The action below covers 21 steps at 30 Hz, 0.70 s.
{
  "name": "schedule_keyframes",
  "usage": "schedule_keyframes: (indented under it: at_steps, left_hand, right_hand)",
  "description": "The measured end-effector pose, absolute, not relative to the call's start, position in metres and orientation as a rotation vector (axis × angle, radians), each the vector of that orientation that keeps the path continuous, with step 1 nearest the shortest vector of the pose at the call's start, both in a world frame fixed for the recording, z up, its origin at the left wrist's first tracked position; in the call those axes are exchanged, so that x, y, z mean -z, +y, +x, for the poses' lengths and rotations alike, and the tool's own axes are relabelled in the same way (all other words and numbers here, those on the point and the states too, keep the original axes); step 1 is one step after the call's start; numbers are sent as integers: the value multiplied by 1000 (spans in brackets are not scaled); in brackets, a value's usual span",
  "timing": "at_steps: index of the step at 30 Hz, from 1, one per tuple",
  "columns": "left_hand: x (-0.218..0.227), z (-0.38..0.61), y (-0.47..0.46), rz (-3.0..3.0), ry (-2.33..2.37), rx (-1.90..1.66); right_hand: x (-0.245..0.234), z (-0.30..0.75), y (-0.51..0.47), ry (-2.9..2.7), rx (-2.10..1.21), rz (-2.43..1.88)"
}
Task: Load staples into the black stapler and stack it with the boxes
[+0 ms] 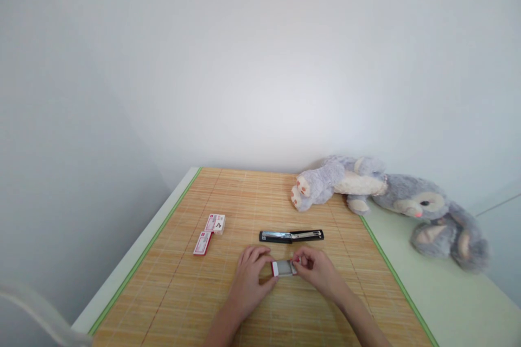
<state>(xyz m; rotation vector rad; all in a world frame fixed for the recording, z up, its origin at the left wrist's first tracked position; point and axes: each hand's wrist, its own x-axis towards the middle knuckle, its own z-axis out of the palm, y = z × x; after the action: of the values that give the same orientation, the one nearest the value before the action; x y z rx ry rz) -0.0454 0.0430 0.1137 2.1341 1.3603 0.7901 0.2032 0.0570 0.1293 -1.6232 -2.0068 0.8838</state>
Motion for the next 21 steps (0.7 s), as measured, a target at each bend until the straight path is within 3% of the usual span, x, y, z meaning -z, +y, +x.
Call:
schedule_keyframes:
  at_steps: [8,21]
  left_hand:
    - [-109,-45,46,2120,1339,-774]
    - [-113,-43,45,2120,1355,-755]
  right_hand:
    - [-103,245,46,-1679,-1038,-1549]
    - [-140,205,49,-2048,-833,-1353]
